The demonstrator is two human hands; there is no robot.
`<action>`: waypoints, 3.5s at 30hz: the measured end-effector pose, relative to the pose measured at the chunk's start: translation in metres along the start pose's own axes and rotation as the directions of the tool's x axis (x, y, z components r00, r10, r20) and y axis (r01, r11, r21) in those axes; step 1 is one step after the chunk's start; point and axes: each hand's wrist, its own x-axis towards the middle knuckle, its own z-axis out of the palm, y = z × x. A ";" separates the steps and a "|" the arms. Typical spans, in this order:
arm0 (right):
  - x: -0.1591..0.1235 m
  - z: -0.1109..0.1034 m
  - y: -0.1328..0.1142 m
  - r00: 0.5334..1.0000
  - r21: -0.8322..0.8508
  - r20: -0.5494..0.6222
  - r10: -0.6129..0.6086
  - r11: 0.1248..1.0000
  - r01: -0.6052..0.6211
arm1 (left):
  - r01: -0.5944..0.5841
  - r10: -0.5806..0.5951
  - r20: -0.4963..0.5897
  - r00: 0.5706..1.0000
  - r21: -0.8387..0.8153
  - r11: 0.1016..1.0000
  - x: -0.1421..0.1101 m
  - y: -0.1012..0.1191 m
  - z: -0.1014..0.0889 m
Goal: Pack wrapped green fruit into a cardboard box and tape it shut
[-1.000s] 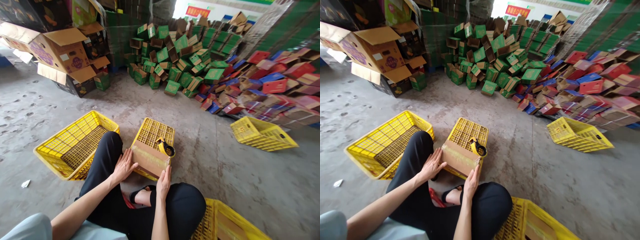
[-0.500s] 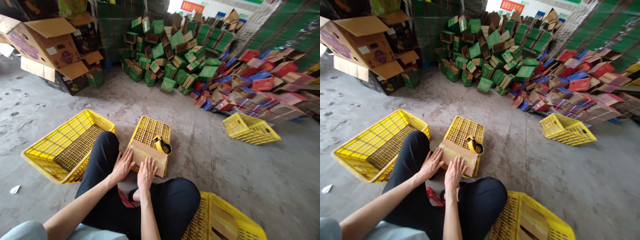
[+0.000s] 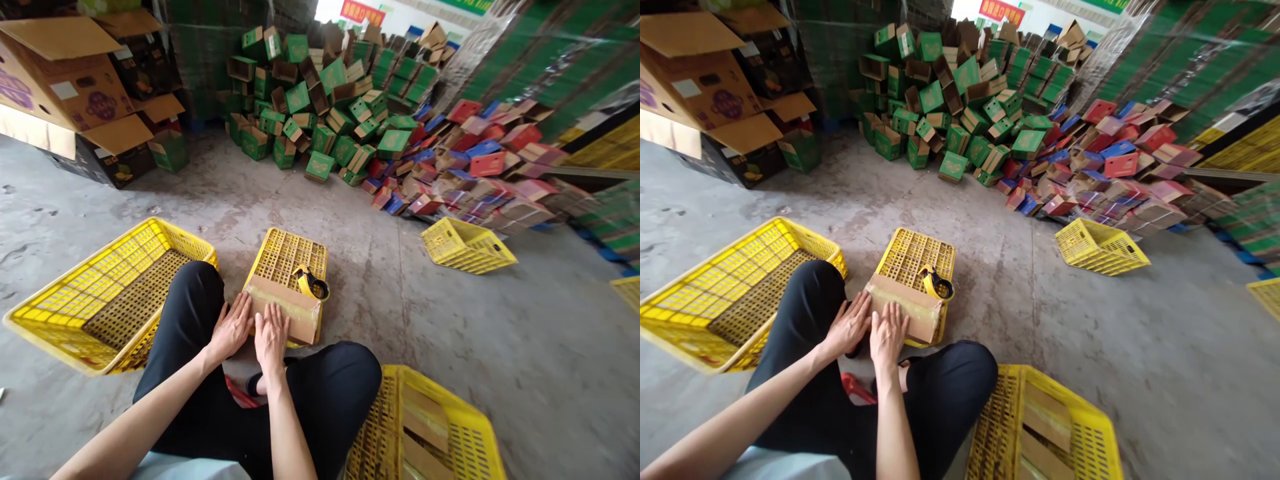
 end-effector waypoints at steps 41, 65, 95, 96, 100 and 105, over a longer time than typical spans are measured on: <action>0.025 -0.001 0.048 0.985 -0.145 -0.104 0.134 0.978 -0.148 | 0.019 -0.019 0.007 1.000 -0.088 0.996 0.060 0.010 -0.001; 0.002 -0.035 0.106 0.982 -0.173 -0.122 0.142 0.971 -0.162 | 0.019 -0.020 -0.001 1.000 -0.107 0.994 0.053 0.000 -0.009; 0.045 -0.016 0.166 0.773 0.426 0.160 0.614 0.663 -0.615 | -0.106 0.106 -0.001 0.994 -0.073 0.992 0.054 0.106 0.045; 0.046 -0.014 0.166 0.773 0.427 0.146 0.617 0.666 -0.612 | -0.115 0.116 0.005 0.993 -0.071 0.991 0.054 0.104 0.044; 0.046 -0.009 0.167 0.767 0.422 0.049 0.640 0.682 -0.597 | -0.120 0.123 0.027 0.992 -0.083 0.989 0.057 0.090 0.034; 0.046 -0.005 0.170 0.823 0.337 -0.095 0.559 0.797 -0.502 | -0.016 0.016 0.007 1.000 -0.087 0.996 0.059 0.051 0.011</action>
